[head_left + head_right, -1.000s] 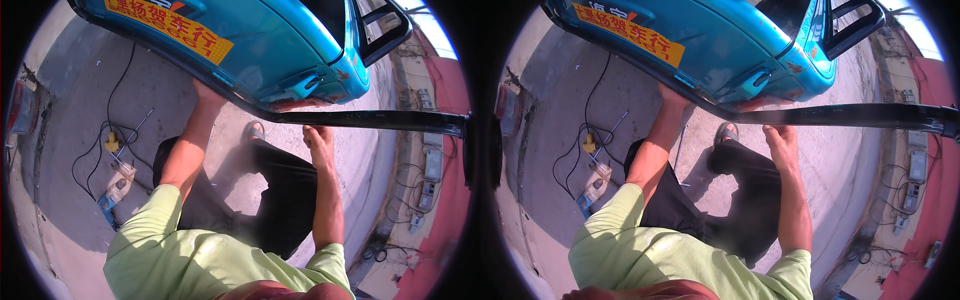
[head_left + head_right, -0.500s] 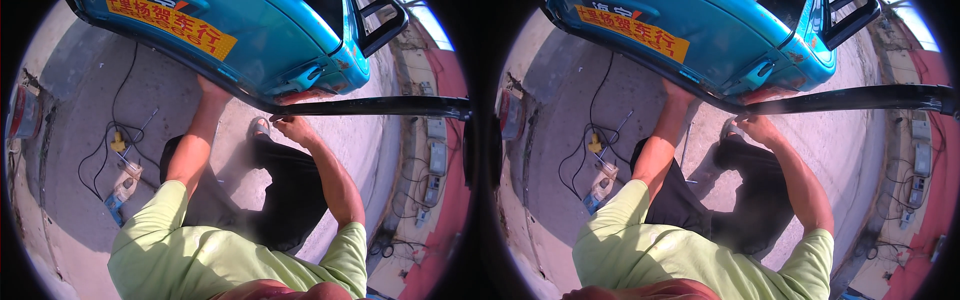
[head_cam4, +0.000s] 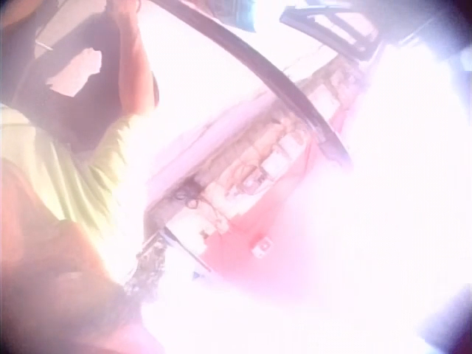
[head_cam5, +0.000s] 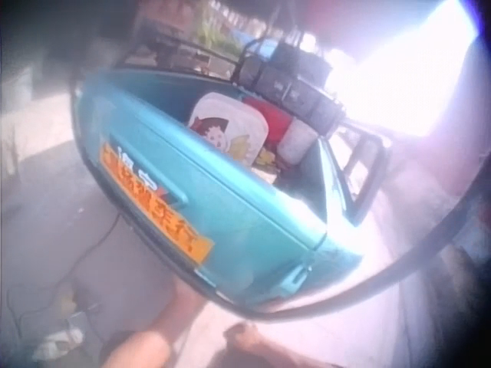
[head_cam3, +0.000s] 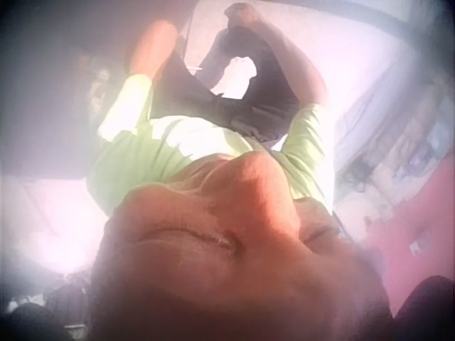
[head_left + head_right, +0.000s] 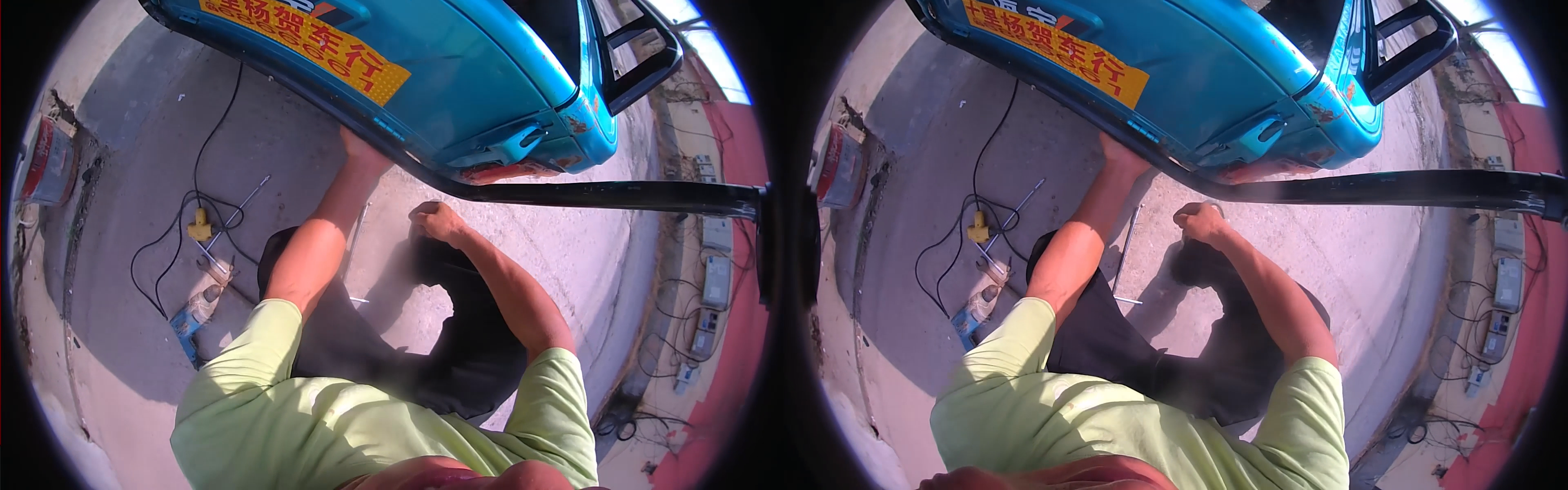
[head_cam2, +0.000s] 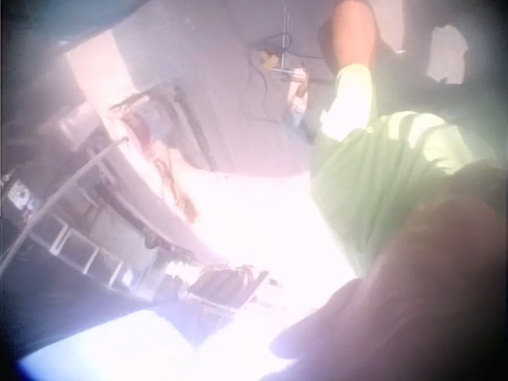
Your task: The person assembles components onto the rear of a tricycle by hand and with a wrench, then checks the attachment by pulling on the vehicle frame.
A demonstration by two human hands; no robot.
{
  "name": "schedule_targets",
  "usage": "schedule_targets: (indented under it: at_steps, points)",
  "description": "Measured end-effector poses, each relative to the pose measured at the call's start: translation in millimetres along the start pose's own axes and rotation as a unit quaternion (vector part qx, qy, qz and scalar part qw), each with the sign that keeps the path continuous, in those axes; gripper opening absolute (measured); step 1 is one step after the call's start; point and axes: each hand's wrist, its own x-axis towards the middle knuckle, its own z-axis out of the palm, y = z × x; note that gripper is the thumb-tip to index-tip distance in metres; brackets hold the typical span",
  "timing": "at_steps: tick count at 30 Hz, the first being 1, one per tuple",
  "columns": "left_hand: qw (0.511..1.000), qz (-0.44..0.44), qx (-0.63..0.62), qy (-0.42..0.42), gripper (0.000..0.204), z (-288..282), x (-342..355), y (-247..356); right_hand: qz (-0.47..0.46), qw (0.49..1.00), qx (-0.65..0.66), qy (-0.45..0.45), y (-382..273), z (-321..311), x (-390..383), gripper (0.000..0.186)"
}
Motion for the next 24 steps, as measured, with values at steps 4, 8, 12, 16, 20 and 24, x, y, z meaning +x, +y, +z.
schedule_targets:
  at_steps: [4,8,12,16,20,24]
  points:
    - [0.986,0.000,-0.075,-0.146,0.069,-4.1,6.9,5.0,-0.028,0.999,-0.020,0.000,16.4,66.4,44.2,0.030]
    - [0.993,0.012,-0.045,-0.104,0.071,3.3,2.2,5.4,-0.107,0.987,-0.116,0.028,74.7,116.6,96.3,0.030]
    - [1.000,0.022,0.005,0.022,0.075,5.9,-5.3,10.3,-0.122,0.968,-0.209,0.065,82.1,139.6,127.9,0.033]
    - [0.998,0.032,0.048,0.008,0.079,8.4,-12.8,11.4,-0.171,0.948,-0.256,0.077,96.1,137.5,143.6,0.033]
    - [0.999,0.019,-0.036,0.008,0.063,-4.3,-6.7,13.6,-0.113,0.965,-0.227,0.058,94.9,129.5,133.5,0.034]
    - [0.996,0.025,-0.060,0.056,0.051,1.1,-3.1,13.5,-0.091,0.989,-0.024,0.111,67.1,98.9,117.3,0.039]
